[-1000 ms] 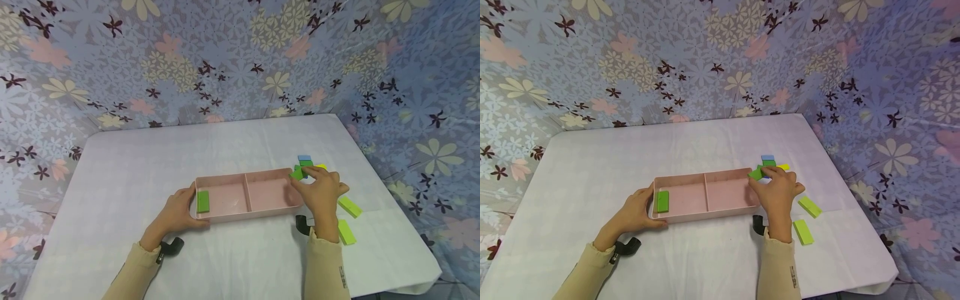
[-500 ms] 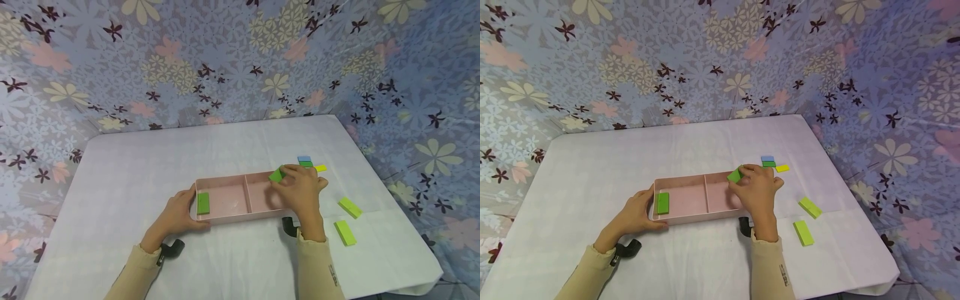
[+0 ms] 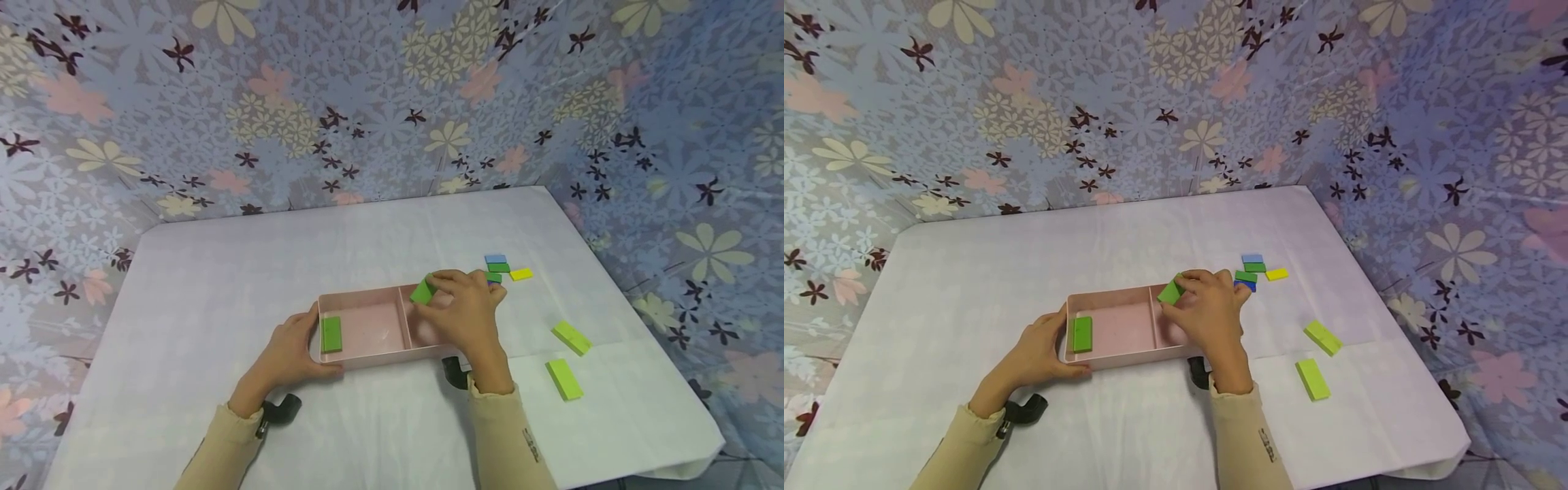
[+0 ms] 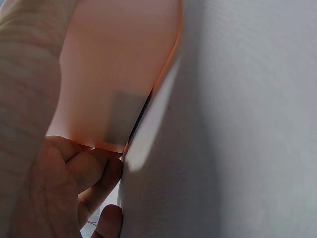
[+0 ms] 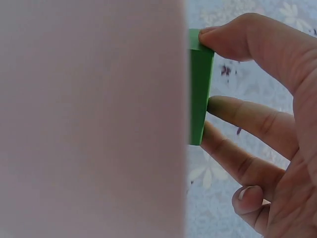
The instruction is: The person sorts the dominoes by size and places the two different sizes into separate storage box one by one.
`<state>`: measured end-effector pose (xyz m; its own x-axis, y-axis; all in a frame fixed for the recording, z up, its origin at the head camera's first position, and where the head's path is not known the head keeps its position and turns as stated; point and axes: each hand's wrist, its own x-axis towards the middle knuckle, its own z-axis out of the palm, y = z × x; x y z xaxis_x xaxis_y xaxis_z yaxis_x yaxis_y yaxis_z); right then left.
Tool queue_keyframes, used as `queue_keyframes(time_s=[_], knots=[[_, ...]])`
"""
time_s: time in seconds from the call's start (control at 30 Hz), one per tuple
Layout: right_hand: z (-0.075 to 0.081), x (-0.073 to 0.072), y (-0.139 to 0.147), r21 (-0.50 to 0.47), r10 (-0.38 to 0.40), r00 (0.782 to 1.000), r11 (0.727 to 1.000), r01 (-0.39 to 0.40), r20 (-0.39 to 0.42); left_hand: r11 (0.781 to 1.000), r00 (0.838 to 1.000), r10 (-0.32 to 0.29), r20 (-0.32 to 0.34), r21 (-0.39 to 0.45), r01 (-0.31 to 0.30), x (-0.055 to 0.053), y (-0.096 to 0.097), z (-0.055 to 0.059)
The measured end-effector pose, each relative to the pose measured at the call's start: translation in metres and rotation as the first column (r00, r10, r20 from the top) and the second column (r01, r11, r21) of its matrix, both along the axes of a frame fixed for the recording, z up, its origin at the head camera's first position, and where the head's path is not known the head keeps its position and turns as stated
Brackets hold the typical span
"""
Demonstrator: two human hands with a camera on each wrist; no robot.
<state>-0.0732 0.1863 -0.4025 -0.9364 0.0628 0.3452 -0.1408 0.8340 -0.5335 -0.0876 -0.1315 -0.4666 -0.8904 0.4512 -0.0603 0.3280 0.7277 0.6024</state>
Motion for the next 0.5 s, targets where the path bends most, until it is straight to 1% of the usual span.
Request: queue_keyframes(time_s=[0.13,0.33,0.5], knots=[[0.0,-0.001,-0.014,0.018,0.049,0.999,0.999,-0.049,-0.001,1.0,1.0,0.004,0.003,0.001,-0.004,0.0,0.0,0.0],[-0.002,-0.001,-0.028,0.072,0.115,0.992,0.991,-0.111,-0.043,1.0,1.0,-0.002,-0.007,-0.003,0.002,0.0,-0.001,-0.001],[-0.002,-0.002,-0.035,0.075,0.14,0.989,0.988,-0.137,-0.038,1.0,1.0,-0.009,-0.014,-0.002,0.009,0.0,-0.001,0.0]])
